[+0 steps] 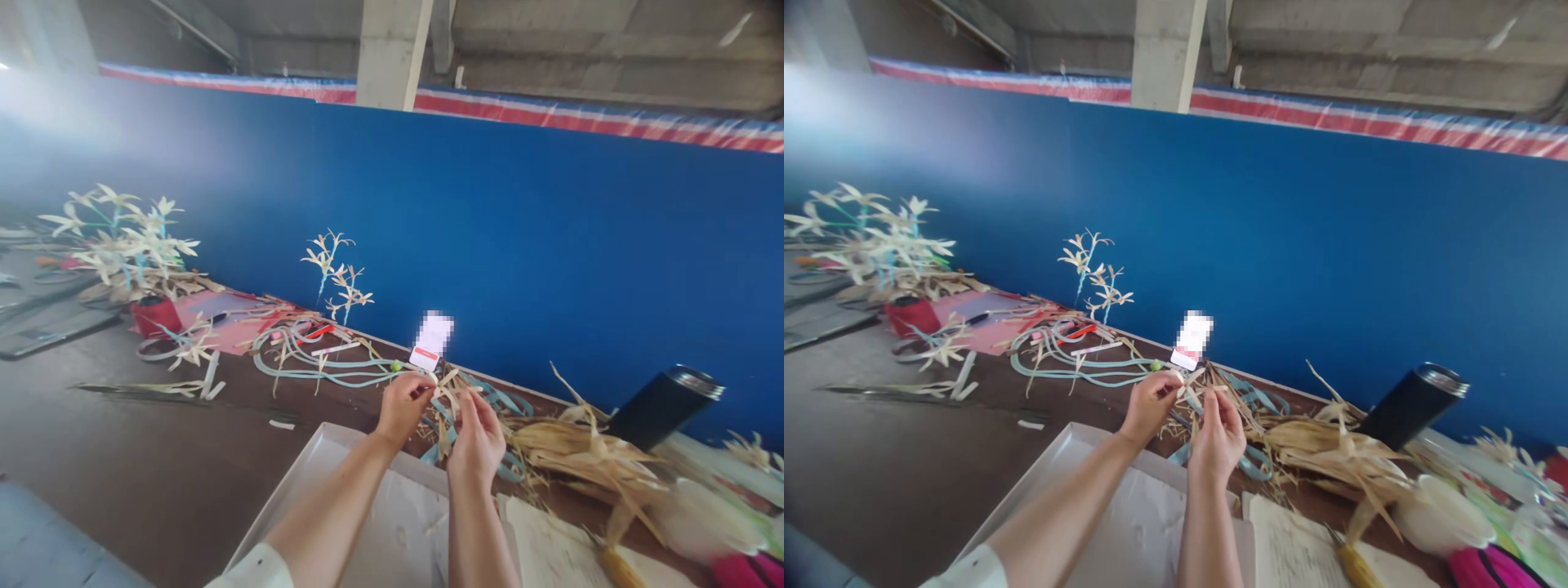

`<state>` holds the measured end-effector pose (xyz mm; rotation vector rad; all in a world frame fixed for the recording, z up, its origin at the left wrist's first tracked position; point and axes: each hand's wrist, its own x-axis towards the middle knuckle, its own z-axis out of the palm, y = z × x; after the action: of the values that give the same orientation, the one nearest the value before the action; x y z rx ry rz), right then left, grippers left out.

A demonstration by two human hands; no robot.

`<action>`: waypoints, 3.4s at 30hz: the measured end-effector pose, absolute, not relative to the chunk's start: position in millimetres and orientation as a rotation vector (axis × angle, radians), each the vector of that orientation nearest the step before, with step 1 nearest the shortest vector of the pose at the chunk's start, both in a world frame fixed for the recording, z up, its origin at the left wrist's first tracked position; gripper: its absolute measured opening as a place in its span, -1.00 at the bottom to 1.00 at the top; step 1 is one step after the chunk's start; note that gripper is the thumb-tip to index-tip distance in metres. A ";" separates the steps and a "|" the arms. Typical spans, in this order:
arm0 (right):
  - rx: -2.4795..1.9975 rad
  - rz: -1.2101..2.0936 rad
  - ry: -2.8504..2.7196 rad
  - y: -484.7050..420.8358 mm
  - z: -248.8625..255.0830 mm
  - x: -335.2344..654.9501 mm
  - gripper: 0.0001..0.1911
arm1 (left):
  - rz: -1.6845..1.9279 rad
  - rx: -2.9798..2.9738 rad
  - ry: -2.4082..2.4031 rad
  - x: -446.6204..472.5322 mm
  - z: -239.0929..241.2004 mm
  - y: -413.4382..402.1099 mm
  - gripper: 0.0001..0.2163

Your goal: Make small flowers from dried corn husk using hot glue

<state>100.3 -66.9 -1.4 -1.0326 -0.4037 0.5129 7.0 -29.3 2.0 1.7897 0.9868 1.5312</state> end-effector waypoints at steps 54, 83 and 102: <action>-1.004 0.714 -0.405 -82.4 4.6 109.9 -0.64 | 1.553 1.884 0.785 6.1 -9.5 -26.2 -0.87; -1.099 0.495 -0.639 -83.6 6.7 115.8 -0.66 | 1.477 1.978 0.704 1.1 -6.5 -28.4 -0.89; -1.129 0.516 -0.720 -85.9 4.4 118.3 -0.69 | 1.453 1.967 0.728 1.2 -6.8 -28.8 -0.88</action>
<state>118.3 -85.9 4.4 -1.1287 -0.7205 0.5156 1.2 -28.8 -6.8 1.9669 0.7283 1.4531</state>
